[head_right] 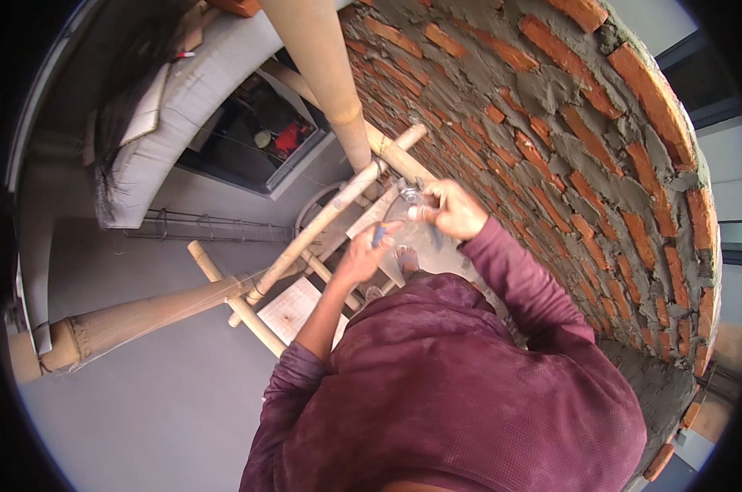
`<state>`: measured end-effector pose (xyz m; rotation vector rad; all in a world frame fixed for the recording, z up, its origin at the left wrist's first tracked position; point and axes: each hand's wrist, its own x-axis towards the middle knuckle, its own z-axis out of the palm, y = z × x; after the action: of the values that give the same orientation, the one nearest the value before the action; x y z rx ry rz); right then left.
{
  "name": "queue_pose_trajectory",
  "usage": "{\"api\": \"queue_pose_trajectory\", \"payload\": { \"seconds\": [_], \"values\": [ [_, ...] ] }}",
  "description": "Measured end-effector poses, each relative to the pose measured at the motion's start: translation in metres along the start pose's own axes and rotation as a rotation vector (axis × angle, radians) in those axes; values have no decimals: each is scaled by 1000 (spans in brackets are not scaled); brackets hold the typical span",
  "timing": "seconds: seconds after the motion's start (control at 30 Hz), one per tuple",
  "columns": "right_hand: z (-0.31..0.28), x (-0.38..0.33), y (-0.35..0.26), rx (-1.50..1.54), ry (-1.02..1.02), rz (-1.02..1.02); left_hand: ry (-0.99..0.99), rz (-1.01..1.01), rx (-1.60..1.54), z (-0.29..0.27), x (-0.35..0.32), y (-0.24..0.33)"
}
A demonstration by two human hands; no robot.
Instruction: The person secures bamboo poles together using wire and pliers. They wrap wire around the joints, twist it to tighten, and cut the excess wire.
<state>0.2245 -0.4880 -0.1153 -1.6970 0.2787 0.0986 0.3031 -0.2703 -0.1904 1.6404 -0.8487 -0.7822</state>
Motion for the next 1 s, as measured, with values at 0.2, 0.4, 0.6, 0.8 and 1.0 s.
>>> {"api": "queue_pose_trajectory", "payload": {
  "seconds": [0.2, 0.4, 0.6, 0.8, 1.0],
  "values": [
    [-76, 67, 93, -570, -2, -235, -52, -322, 245, 24, 69, -46],
    [-97, 98, 188, -672, 82, 91, 77, -417, 273, 92, 120, -161],
    [-87, 73, 270, -375, 227, 219, -34, -621, 354, 134, 128, -214],
    [-51, 79, 242, -345, 345, 513, 124, -606, 498, 139, 128, -204],
    [-40, 79, 244, -225, 477, 311, -76, -540, 48, 43, 49, -169]
  ]
}}
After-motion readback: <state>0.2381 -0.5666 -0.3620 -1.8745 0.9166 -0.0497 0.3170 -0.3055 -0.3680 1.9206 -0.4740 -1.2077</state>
